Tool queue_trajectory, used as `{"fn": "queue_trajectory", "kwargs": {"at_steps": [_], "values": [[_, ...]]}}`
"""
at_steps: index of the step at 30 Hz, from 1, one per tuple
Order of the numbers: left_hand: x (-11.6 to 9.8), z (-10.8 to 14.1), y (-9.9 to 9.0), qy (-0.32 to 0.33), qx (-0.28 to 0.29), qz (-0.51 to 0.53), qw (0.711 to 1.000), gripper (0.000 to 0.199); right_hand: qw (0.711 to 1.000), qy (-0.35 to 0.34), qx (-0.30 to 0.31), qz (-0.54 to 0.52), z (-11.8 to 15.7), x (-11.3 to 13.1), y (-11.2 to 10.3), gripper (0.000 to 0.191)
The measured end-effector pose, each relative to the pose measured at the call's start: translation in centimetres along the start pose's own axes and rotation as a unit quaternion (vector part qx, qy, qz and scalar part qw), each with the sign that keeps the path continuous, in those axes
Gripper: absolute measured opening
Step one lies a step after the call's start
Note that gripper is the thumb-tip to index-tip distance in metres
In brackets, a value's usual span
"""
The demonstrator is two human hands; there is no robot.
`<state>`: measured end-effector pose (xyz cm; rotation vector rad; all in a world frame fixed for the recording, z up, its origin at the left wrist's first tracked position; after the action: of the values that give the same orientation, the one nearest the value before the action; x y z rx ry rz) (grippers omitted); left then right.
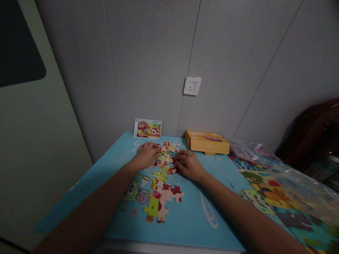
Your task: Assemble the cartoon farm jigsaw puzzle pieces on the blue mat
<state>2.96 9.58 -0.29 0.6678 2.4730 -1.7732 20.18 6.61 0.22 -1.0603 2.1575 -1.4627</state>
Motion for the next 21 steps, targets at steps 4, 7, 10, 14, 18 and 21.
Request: {"fn": "queue_trajectory", "kwargs": {"at_steps": [4, 7, 10, 14, 18, 21], "values": [[-0.6, -0.2, -1.2, 0.015, -0.032, 0.008, 0.999, 0.021, 1.0, -0.021, -0.008, -0.013, -0.1, 0.7, -0.1, 0.019], [-0.3, -0.3, -3.1, -0.019, -0.111, 0.035, 0.993, 0.024, 0.997, -0.037, -0.043, -0.051, 0.0, 1.3, -0.8, 0.023], [-0.2, 0.4, -5.5, -0.046, -0.21, 0.147, 0.965, 0.027, 0.989, -0.033, -0.054, -0.133, 0.2, 1.8, -0.9, 0.038], [-2.9, 1.7, -5.8, 0.058, -0.19, 0.266, 0.943, 0.027, 0.94, 0.006, -0.051, -0.338, 0.2, 2.3, 0.4, 0.049], [-6.4, 2.8, -4.7, 0.172, -0.106, 0.303, 0.931, 0.024, 0.828, 0.063, -0.061, -0.554, -0.1, 2.0, 2.3, 0.057], [-7.0, 2.9, -4.5, 0.186, -0.082, 0.314, 0.927, 0.021, 0.811, 0.09, -0.043, -0.576, -0.1, 1.4, 2.9, 0.053]]}}
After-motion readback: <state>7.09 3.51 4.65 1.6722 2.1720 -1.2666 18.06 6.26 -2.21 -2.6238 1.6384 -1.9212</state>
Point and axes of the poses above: each hand's wrist, its own z-axis away from the middle knuckle, its own y-axis out of the palm, x = y × z, the point moved 8 cm from there along -z, towards the middle knuckle, and after that the axes turned 11 degrees about -y, right-handed, at the moved point
